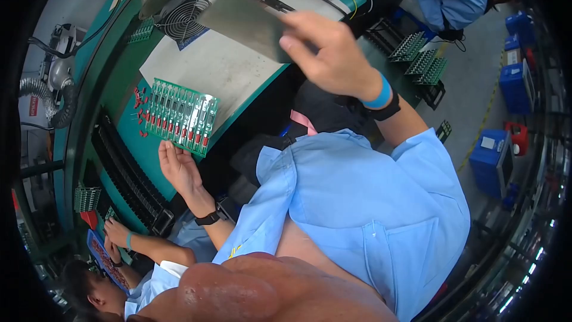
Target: The person places a metal plate over a circuit board, solders components onto it, and then breaks the board into smaller pieces. They finish by soldering components onto the individual circuit board pieces.
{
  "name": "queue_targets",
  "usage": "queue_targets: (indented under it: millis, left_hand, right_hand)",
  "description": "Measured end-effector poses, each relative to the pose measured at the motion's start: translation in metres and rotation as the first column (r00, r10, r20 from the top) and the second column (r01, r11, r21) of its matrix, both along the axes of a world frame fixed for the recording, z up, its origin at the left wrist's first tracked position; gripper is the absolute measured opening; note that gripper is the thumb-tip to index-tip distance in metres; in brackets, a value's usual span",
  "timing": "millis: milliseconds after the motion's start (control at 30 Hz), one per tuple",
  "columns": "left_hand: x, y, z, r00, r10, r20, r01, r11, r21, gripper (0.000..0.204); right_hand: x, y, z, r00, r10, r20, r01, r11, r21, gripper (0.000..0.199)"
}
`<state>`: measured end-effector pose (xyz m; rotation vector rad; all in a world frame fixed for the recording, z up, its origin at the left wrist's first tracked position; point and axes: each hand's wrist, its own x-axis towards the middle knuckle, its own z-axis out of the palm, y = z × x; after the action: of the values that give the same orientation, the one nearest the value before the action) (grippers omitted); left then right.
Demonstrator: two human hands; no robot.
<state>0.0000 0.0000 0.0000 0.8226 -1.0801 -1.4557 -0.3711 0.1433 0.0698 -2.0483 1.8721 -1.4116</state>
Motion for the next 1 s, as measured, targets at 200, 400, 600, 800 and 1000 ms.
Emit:
queue_targets:
  millis: [200, 400, 600, 800, 1000]
  left_hand:
    - [-0.062, 0.063, -0.038, 0.996, 0.066, -0.054, -0.059, 0.991, 0.124, 0.021]
    - [-0.100, 0.077, -0.019, 0.994, 0.109, 0.001, -0.108, 0.983, 0.146, 0.019]
    - [-0.101, 0.078, -0.013, 0.994, 0.105, 0.028, -0.107, 0.991, 0.082, 0.016]
    - [-0.099, 0.070, -0.007, 0.994, 0.111, -0.015, -0.109, 0.990, 0.093, 0.016]
    - [-0.097, 0.061, -0.004, 0.994, 0.100, -0.043, -0.096, 0.991, 0.096, 0.017]
  right_hand:
    - [-0.043, 0.006, -0.006, 0.572, 0.096, 0.815, -0.286, 0.954, 0.088, 0.048]
    - [-0.011, -0.034, -0.027, 0.426, 0.000, 0.905, -0.501, 0.832, 0.236, 0.062]
    - [0.020, -0.066, -0.049, 0.724, 0.184, 0.665, -0.486, 0.820, 0.303, 0.072]
    - [0.025, -0.076, -0.058, 0.743, 0.182, 0.644, -0.483, 0.812, 0.327, 0.073]
    - [0.017, -0.077, -0.057, 0.567, 0.074, 0.820, -0.536, 0.789, 0.300, 0.077]
